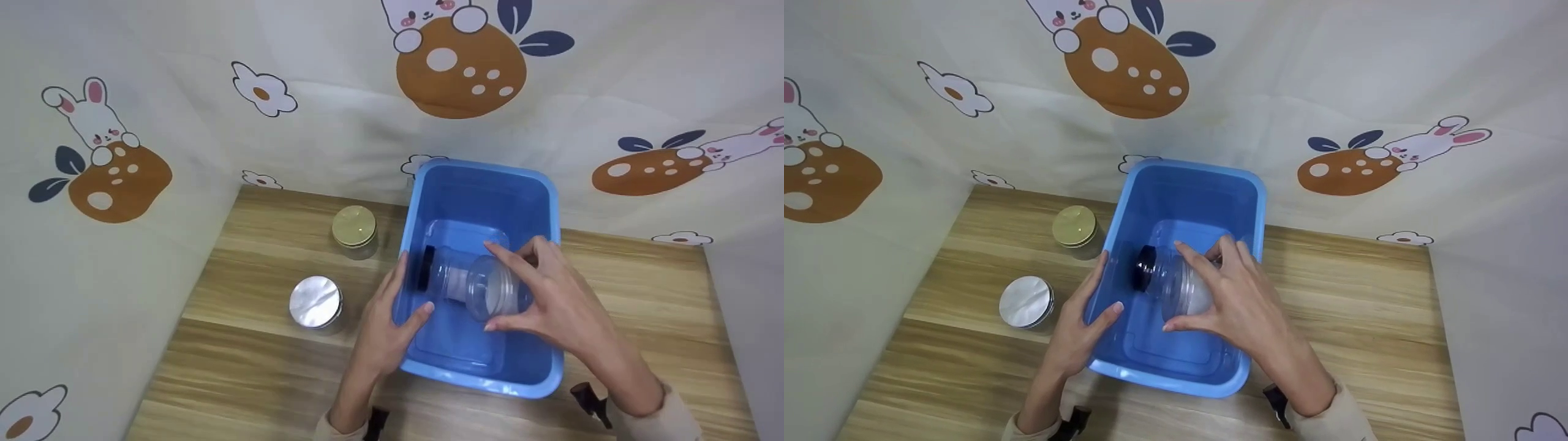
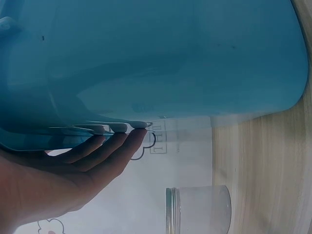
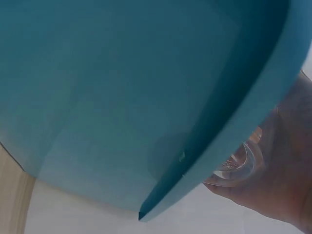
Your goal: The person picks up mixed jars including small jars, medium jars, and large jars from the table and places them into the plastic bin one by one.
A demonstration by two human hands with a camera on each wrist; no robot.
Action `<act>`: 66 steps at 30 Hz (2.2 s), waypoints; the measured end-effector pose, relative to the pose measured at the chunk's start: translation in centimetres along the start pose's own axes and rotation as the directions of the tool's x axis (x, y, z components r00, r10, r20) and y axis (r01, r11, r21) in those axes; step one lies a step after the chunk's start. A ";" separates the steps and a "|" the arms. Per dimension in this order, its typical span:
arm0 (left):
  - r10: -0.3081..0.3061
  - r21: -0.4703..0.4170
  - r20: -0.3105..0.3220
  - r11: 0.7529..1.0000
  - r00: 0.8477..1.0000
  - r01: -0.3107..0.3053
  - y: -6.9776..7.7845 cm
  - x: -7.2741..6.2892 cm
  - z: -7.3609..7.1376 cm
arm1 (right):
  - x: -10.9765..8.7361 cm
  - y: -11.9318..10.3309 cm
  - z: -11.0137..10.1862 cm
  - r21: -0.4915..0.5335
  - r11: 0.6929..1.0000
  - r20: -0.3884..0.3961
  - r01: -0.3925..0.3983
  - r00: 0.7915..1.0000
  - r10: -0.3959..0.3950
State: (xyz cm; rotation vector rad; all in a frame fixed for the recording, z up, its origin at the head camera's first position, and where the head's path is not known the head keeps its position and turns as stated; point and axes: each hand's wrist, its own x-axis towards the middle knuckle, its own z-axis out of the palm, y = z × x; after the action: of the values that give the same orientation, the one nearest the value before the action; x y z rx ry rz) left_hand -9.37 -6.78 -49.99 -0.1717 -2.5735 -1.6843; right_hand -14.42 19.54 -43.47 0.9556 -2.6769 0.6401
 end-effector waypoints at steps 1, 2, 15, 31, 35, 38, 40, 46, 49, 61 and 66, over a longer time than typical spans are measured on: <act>0.004 0.002 -0.002 1.000 1.000 -0.004 0.0 0.0 0.0 | 0.0 0.0 0.2 0.000 1.000 0.005 0.002 1.000 -0.002; 0.007 0.003 -0.004 1.000 1.000 -0.007 0.0 0.0 0.0 | 0.0 -0.1 0.4 0.000 1.000 0.007 0.005 1.000 -0.005; 0.031 -0.002 -0.011 1.000 0.999 -0.031 -0.1 0.1 0.0 | -0.1 -0.4 1.5 0.009 1.000 0.050 0.011 0.999 -0.011; 0.015 -0.026 -0.007 1.000 1.000 -0.015 -0.1 0.1 0.0 | 0.3 -0.9 3.1 -0.015 0.999 0.055 0.047 0.997 -0.046; 0.015 -0.021 0.000 1.000 1.000 -0.015 -0.1 0.1 -0.1 | 0.3 -1.0 3.5 -0.021 0.999 0.065 0.044 0.997 -0.042; 0.020 -0.020 0.005 1.000 1.000 -0.020 0.0 0.2 0.0 | 0.2 -1.1 3.6 -0.027 0.999 0.070 0.038 0.997 -0.036; 0.016 -0.023 0.002 1.000 1.000 -0.016 0.0 0.2 0.0 | 0.2 -1.1 3.6 -0.031 0.999 0.080 0.032 0.996 -0.030; 0.007 -0.033 0.004 0.999 1.000 -0.006 -0.1 0.2 -0.1 | 0.4 -1.4 3.8 -0.045 0.999 0.116 0.024 0.993 -0.019; 0.010 -0.039 0.005 0.999 1.000 -0.010 -0.1 0.1 -0.1 | 0.4 -1.6 4.0 -0.047 0.999 0.127 0.017 0.992 -0.011; 0.000 -0.033 0.008 0.999 1.000 0.000 0.1 0.1 -0.1 | 0.2 -2.2 4.8 -0.059 0.998 0.206 -0.038 0.977 0.049; -0.003 -0.020 0.013 1.000 1.000 0.003 0.1 0.2 0.0 | 0.2 -2.3 4.9 -0.067 0.997 0.227 -0.039 0.972 0.053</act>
State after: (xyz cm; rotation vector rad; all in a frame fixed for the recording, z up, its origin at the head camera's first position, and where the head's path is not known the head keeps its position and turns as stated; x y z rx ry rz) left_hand -9.55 -6.73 -49.89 -0.1805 -2.5682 -1.7169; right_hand -13.41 15.56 -46.96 1.0086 -2.9086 0.4784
